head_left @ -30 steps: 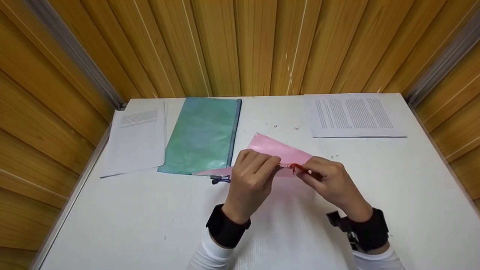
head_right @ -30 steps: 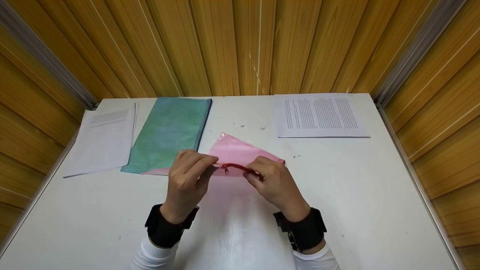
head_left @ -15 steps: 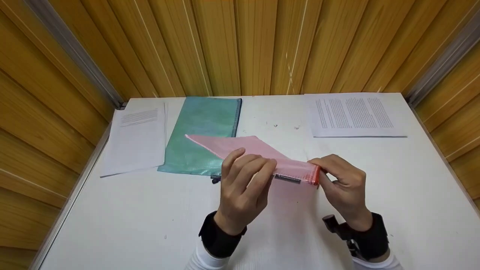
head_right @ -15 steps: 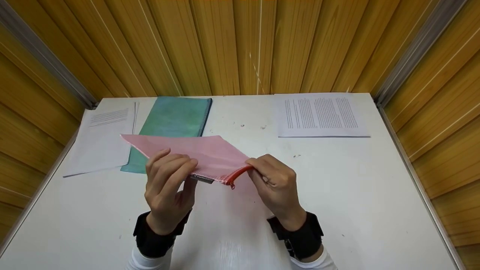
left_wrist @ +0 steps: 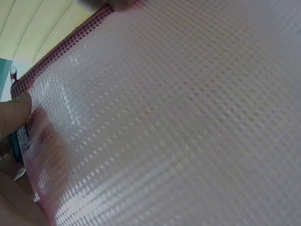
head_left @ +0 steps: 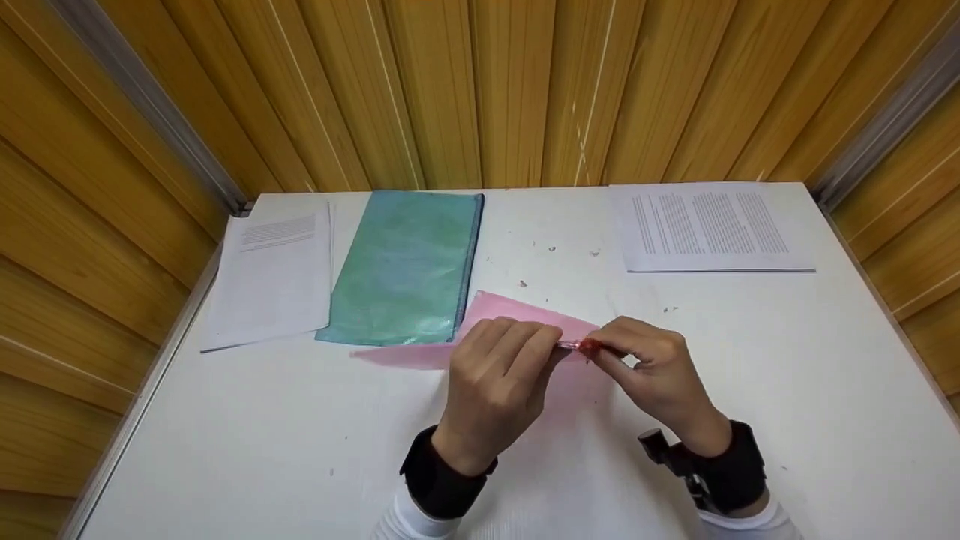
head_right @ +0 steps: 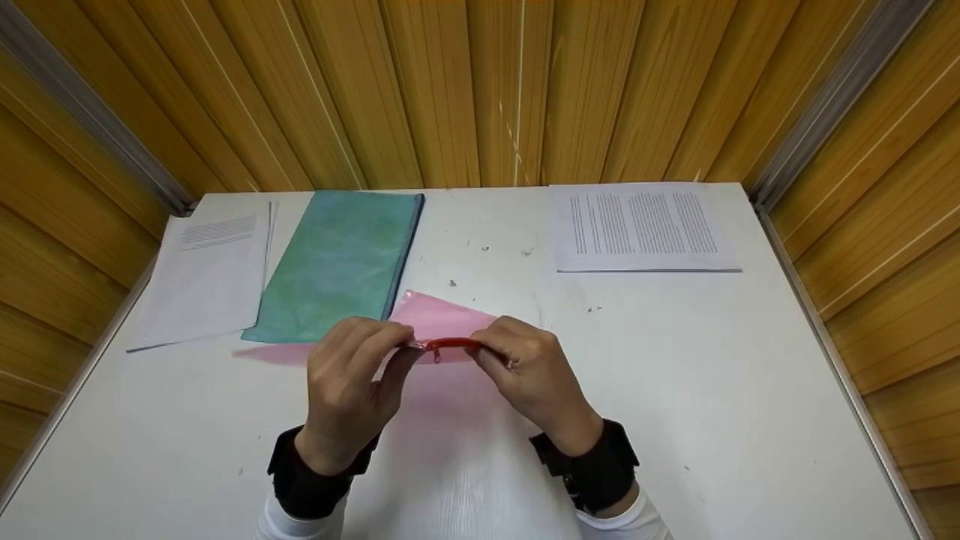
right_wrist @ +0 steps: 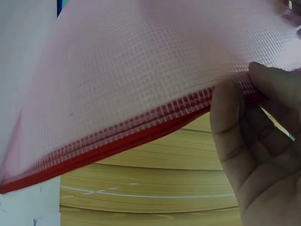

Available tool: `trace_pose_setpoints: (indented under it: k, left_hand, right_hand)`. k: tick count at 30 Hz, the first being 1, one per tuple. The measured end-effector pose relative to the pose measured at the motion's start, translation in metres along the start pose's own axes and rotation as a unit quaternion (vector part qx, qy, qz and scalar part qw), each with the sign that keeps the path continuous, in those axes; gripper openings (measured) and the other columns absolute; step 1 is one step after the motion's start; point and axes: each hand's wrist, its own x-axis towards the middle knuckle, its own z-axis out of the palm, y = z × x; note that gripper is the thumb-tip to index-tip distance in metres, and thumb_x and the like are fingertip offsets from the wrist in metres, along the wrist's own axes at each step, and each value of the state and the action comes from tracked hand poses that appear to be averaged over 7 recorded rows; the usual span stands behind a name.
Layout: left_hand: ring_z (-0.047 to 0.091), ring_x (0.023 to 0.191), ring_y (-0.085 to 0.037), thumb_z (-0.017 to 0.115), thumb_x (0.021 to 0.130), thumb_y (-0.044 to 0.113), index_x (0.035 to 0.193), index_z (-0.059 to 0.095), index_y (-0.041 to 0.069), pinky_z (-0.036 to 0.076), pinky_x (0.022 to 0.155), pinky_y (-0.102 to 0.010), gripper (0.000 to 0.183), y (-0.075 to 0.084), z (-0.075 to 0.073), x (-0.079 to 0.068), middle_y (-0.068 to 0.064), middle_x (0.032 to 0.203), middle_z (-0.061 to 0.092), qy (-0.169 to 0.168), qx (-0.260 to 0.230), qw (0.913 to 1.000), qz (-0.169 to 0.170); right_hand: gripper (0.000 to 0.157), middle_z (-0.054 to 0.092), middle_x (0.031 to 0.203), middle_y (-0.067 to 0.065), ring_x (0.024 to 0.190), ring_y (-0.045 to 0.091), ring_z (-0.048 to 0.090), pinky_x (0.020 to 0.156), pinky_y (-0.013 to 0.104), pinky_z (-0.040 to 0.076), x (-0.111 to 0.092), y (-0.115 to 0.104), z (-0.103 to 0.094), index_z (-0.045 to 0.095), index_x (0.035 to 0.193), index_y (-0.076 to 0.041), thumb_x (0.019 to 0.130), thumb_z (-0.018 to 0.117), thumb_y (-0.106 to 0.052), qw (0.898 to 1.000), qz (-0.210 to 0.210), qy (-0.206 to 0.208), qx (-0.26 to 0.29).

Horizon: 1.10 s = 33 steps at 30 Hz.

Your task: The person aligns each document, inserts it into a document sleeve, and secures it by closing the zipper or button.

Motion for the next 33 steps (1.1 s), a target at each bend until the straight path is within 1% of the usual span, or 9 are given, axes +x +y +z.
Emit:
trace_pose_setpoints:
  k: [4, 9, 15, 18, 20, 22, 24, 29, 33]
  left_hand:
    - [0.057, 0.066, -0.013, 0.072, 0.087, 0.015, 0.093, 0.069, 0.009, 0.047, 0.058, -0.019, 0.009, -0.001, 0.002, -0.001, -0.001, 0.079, 0.067, -0.032, 0.002, 0.9995, -0.007]
    - [0.055, 0.064, -0.012, 0.076, 0.083, 0.011, 0.089, 0.067, 0.01, 0.046, 0.056, -0.018, 0.01, -0.004, 0.006, -0.002, 0.0, 0.077, 0.065, -0.038, -0.012, 0.9991, -0.012]
    - [0.056, 0.064, -0.011, 0.075, 0.085, 0.013, 0.089, 0.068, 0.011, 0.047, 0.058, -0.017, 0.008, -0.005, 0.008, -0.004, 0.0, 0.077, 0.064, -0.056, -0.029, 0.9979, -0.014]
    - [0.056, 0.064, -0.011, 0.073, 0.087, 0.017, 0.09, 0.069, 0.011, 0.047, 0.059, -0.017, 0.008, -0.005, 0.01, -0.005, 0.0, 0.078, 0.065, -0.068, -0.036, 0.997, -0.012]
    - [0.055, 0.064, -0.01, 0.072, 0.087, 0.017, 0.091, 0.07, 0.01, 0.047, 0.059, -0.016, 0.008, -0.005, 0.011, -0.006, 0.001, 0.078, 0.065, -0.074, -0.042, 0.9964, -0.01]
    - [0.054, 0.063, -0.009, 0.072, 0.087, 0.017, 0.091, 0.07, 0.01, 0.046, 0.058, -0.015, 0.008, -0.004, 0.013, -0.006, 0.001, 0.078, 0.064, -0.078, -0.049, 0.9957, -0.006]
    - [0.053, 0.062, -0.009, 0.073, 0.087, 0.017, 0.091, 0.07, 0.01, 0.045, 0.058, -0.014, 0.008, -0.004, 0.015, -0.007, 0.002, 0.077, 0.064, -0.084, -0.057, 0.9948, -0.002]
    - [0.053, 0.062, -0.007, 0.073, 0.086, 0.014, 0.09, 0.07, 0.011, 0.045, 0.059, -0.013, 0.006, -0.002, 0.02, -0.009, 0.003, 0.077, 0.063, -0.099, -0.07, 0.9927, 0.006]
    - [0.054, 0.063, -0.008, 0.072, 0.087, 0.014, 0.09, 0.07, 0.011, 0.047, 0.061, -0.013, 0.005, -0.002, 0.021, -0.009, 0.003, 0.077, 0.064, -0.104, -0.071, 0.992, 0.005]
  right_hand:
    - [0.028, 0.067, 0.077, 0.001, 0.064, 0.01, 0.058, 0.062, 0.012, 0.047, -0.003, 0.002, 0.002, 0.074, 0.093, -0.008, 0.074, 0.075, 0.013, 0.999, -0.003, -0.032, -0.023]
    - [0.029, 0.068, 0.08, 0.0, 0.066, 0.008, 0.059, 0.061, 0.013, 0.049, -0.001, -0.004, -0.002, 0.073, 0.096, -0.009, 0.074, 0.077, 0.009, 0.999, 0.007, -0.043, -0.03]
    - [0.044, 0.066, 0.088, 0.012, 0.067, 0.019, 0.062, 0.062, 0.025, 0.054, 0.006, -0.023, -0.004, 0.069, 0.104, 0.003, 0.063, 0.08, 0.015, 0.999, -0.016, 0.028, -0.012]
    - [0.037, 0.063, 0.082, 0.015, 0.066, 0.023, 0.06, 0.062, 0.026, 0.054, 0.01, -0.036, -0.004, 0.067, 0.098, 0.008, 0.063, 0.079, 0.013, 0.997, -0.039, 0.07, -0.013]
    - [0.026, 0.061, 0.078, 0.015, 0.065, 0.024, 0.058, 0.062, 0.024, 0.052, 0.013, -0.042, -0.003, 0.066, 0.092, 0.01, 0.069, 0.079, 0.006, 0.995, -0.053, 0.087, -0.019]
    - [0.021, 0.059, 0.074, 0.015, 0.063, 0.023, 0.056, 0.061, 0.022, 0.05, 0.014, -0.046, -0.002, 0.065, 0.086, 0.009, 0.075, 0.079, -0.002, 0.993, -0.065, 0.094, -0.026]
    - [0.02, 0.058, 0.072, 0.014, 0.062, 0.022, 0.053, 0.059, 0.022, 0.048, 0.013, -0.046, 0.0, 0.064, 0.081, 0.008, 0.076, 0.079, -0.004, 0.992, -0.072, 0.096, -0.027]
    - [0.018, 0.057, 0.07, 0.011, 0.058, 0.019, 0.053, 0.055, 0.022, 0.047, 0.006, -0.037, 0.006, 0.063, 0.077, 0.006, 0.07, 0.079, 0.003, 0.991, -0.081, 0.102, -0.033]
    - [0.013, 0.057, 0.07, 0.007, 0.058, 0.016, 0.053, 0.054, 0.02, 0.048, 0.003, -0.034, 0.007, 0.064, 0.078, 0.002, 0.075, 0.077, 0.0, 0.99, -0.075, 0.105, -0.053]
